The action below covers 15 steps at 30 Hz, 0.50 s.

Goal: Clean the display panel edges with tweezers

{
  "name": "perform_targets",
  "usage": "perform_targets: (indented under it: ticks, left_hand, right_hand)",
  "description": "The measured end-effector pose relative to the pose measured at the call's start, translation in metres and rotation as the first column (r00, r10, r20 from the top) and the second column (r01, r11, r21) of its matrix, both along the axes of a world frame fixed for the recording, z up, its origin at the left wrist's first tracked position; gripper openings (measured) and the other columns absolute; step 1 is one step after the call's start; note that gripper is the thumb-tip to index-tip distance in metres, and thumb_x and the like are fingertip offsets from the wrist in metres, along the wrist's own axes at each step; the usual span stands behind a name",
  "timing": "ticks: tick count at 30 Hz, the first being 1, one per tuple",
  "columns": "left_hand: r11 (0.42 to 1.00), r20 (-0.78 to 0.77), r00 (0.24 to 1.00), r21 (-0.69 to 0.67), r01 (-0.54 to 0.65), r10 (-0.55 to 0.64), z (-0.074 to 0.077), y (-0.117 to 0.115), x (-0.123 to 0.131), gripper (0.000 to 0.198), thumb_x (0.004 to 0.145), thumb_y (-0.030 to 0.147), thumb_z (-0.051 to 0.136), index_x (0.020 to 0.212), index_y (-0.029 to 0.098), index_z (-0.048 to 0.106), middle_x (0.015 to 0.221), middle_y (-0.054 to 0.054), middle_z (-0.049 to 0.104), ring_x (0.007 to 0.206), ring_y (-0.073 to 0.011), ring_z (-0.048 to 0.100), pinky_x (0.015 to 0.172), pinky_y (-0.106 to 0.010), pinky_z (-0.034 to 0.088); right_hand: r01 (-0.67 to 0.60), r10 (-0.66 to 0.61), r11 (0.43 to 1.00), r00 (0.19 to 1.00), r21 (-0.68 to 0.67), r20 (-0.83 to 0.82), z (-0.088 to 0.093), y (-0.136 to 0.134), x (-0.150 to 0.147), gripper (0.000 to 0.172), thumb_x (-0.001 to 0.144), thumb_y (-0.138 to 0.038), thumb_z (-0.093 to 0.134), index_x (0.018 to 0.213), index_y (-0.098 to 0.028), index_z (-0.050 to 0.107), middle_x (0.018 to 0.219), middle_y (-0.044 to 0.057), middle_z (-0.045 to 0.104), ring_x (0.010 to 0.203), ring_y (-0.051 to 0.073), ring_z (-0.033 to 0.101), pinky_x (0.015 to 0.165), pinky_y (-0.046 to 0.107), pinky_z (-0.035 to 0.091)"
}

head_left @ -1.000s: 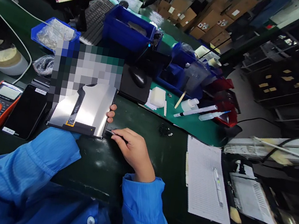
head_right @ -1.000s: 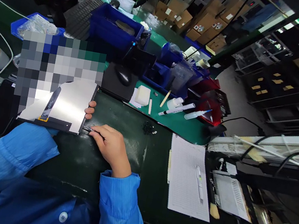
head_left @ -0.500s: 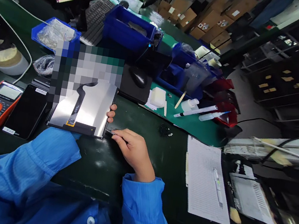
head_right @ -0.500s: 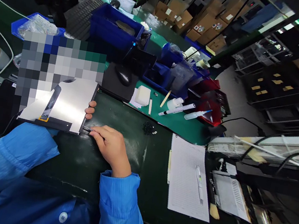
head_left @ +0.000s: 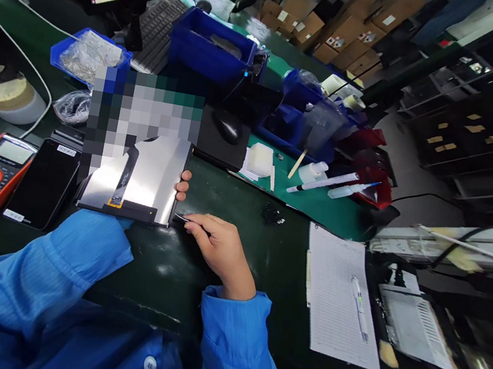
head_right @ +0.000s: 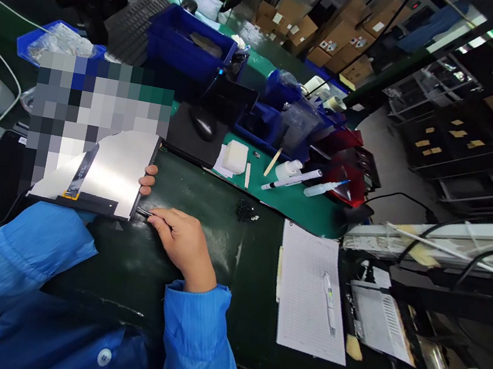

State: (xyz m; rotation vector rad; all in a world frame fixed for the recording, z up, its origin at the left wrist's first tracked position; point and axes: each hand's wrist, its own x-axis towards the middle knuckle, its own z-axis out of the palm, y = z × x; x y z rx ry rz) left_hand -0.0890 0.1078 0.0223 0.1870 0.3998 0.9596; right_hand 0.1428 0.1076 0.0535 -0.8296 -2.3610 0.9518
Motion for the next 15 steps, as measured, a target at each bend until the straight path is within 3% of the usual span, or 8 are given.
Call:
perform_targets:
  ticks: [3,6,10,15]
  left_hand:
    - [0.999,0.015,0.999,0.008,-0.053,0.053,0.002,-0.001,0.002,0.03,0.099,0.039,0.038,0.087,0.017,0.054,0.075,-0.006,0.055,0.063,-0.0186,0.059,0.056,-0.03,0.051]
    - [0.996,0.025,0.996,0.003,-0.091,0.091,0.006,-0.001,0.002,0.03,0.099,0.037,0.039,0.082,0.017,0.052,0.076,-0.006,0.057,0.061,-0.0172,0.058,0.055,-0.029,0.051]
    - [0.999,-0.018,0.999,-0.021,0.042,-0.042,0.007,0.001,0.0,0.03,0.098,0.041,0.045,0.084,0.016,0.053,0.07,-0.005,0.054,0.062,-0.0191,0.059,0.054,-0.028,0.05]
    - [0.997,0.002,0.997,-0.037,-0.074,0.074,0.013,-0.002,0.002,0.027,0.1,0.036,0.04,0.085,0.016,0.051,0.073,-0.005,0.054,0.061,-0.0191,0.057,0.054,-0.029,0.049]
  right_hand:
    - [0.036,-0.038,0.998,0.999,-0.058,-0.024,-0.001,-0.001,0.0,0.013,0.089,-0.026,0.073,0.101,-0.023,0.076,0.087,0.003,0.078,0.076,0.017,0.072,0.07,0.027,0.057]
    - [0.005,-0.005,1.0,1.0,-0.01,-0.003,0.001,0.001,0.0,0.009,0.09,-0.026,0.071,0.097,-0.023,0.077,0.085,0.003,0.077,0.077,0.017,0.071,0.07,0.027,0.056]
    - [-0.037,0.036,0.999,0.999,0.032,0.014,0.002,0.002,0.0,0.017,0.097,-0.026,0.061,0.1,-0.022,0.077,0.088,0.005,0.077,0.079,0.018,0.071,0.072,0.029,0.055]
    - [0.035,-0.036,0.997,0.999,-0.063,-0.007,-0.001,0.0,0.0,0.013,0.091,-0.031,0.07,0.1,-0.024,0.077,0.083,0.003,0.077,0.072,0.017,0.071,0.066,0.028,0.056]
